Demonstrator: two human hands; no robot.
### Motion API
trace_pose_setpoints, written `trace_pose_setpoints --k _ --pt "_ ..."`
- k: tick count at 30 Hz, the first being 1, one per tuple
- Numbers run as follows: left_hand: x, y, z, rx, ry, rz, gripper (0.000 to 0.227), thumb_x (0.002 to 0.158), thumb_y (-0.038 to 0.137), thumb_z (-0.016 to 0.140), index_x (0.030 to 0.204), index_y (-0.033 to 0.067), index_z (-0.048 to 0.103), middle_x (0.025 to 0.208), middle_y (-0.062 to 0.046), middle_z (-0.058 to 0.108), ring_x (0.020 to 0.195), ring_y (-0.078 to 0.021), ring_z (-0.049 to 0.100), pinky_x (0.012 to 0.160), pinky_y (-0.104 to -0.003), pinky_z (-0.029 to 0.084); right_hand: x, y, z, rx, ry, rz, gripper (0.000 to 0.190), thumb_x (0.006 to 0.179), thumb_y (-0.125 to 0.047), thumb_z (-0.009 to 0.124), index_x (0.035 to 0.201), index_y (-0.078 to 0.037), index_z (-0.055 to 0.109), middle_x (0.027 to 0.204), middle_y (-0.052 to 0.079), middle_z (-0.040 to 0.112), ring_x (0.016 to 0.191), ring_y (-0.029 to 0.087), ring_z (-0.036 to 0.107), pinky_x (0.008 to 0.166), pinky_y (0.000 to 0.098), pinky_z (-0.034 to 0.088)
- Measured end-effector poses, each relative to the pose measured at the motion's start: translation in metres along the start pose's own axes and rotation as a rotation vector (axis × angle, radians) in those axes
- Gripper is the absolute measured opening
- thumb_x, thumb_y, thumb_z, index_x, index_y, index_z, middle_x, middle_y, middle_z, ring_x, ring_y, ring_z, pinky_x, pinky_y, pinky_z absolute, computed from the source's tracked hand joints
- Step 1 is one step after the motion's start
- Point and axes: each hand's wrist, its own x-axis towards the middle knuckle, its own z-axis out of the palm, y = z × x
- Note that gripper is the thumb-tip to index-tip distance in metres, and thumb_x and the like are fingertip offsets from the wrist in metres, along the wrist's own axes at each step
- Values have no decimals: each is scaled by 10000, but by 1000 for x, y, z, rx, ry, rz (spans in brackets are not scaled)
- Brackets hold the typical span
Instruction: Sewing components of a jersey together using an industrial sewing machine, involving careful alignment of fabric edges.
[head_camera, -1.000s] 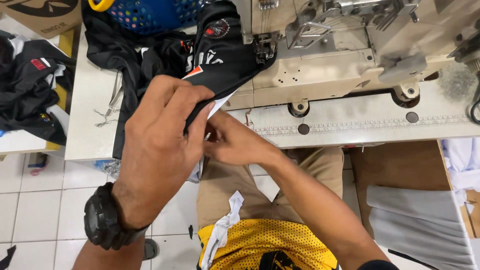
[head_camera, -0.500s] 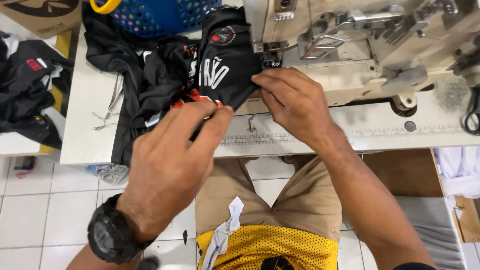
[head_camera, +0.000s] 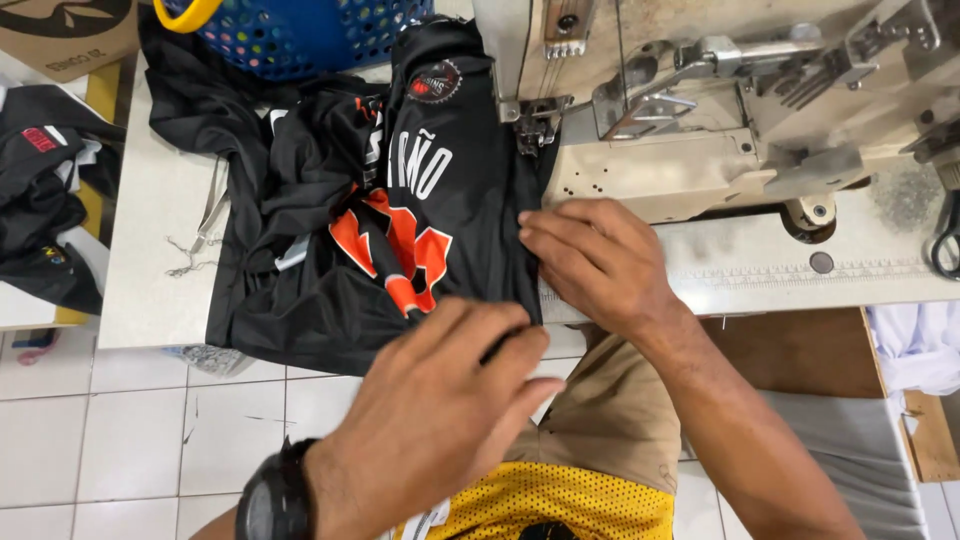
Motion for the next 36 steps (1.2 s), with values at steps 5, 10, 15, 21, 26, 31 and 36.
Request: trace_pose_setpoints --k 5,10,15,21,26,31,36 --pt "44 -63 44 -302 411 -25 241 1125 100 695 1284 -81 690 1314 -256 683 1260 -421 674 1184 -528 537 -16 1 2 36 11 47 49 1080 6 743 1050 39 764 1132 161 833 1014 362 751 873 410 623" --pt "67 -126 79 -95 261 -127 281 1113 226 717 1063 -46 669 1187 -225 621 1090 -500 627 1003 -609 507 -21 7 0 88 8 28 58 1085 46 727 1135 16 732 1228 179 815 1078 393 772 889 462 589" --pt "89 -129 69 241 71 -281 317 987 349 827 1137 99 704 1190 -156 650 1205 -432 598 1012 -614 471 -16 5 6 177 -22 10 76 1061 63 749 1124 45 711 1202 227 801 1141 425 788 1004 534 598" --pt "111 -145 97 -213 347 -31 162 1017 -17 561 1152 -67 633 1313 -213 653 1215 -421 641 1056 -531 443 -15 6 2 142 -74 15 146 1083 96 698 1212 26 688 1181 219 795 1230 442 772 1115 622 548" --pt "105 -155 97 -51 181 -10 280 1112 200 575 1247 5 724 1478 -162 656 1490 -383 511 1212 -597 316 -12 7 1 196 -70 64 75 1080 68 690 1130 23 723 1164 198 799 1183 421 800 1107 590 552" --pt "101 -152 100 176 202 -21 329 1141 294 589 1134 22 775 1579 -200 620 1466 -361 573 1129 -601 398 -9 8 -2 189 -94 84 83 1086 55 690 1150 14 723 1166 172 790 1177 397 804 1123 603 534" --pt "99 -152 103 248 224 -18 350 1162 316 573 1131 56 805 1594 -182 627 1469 -338 585 1114 -604 414 -10 7 -2 155 -94 102 69 1077 81 723 1094 16 740 1124 152 795 1148 377 815 1128 596 528"
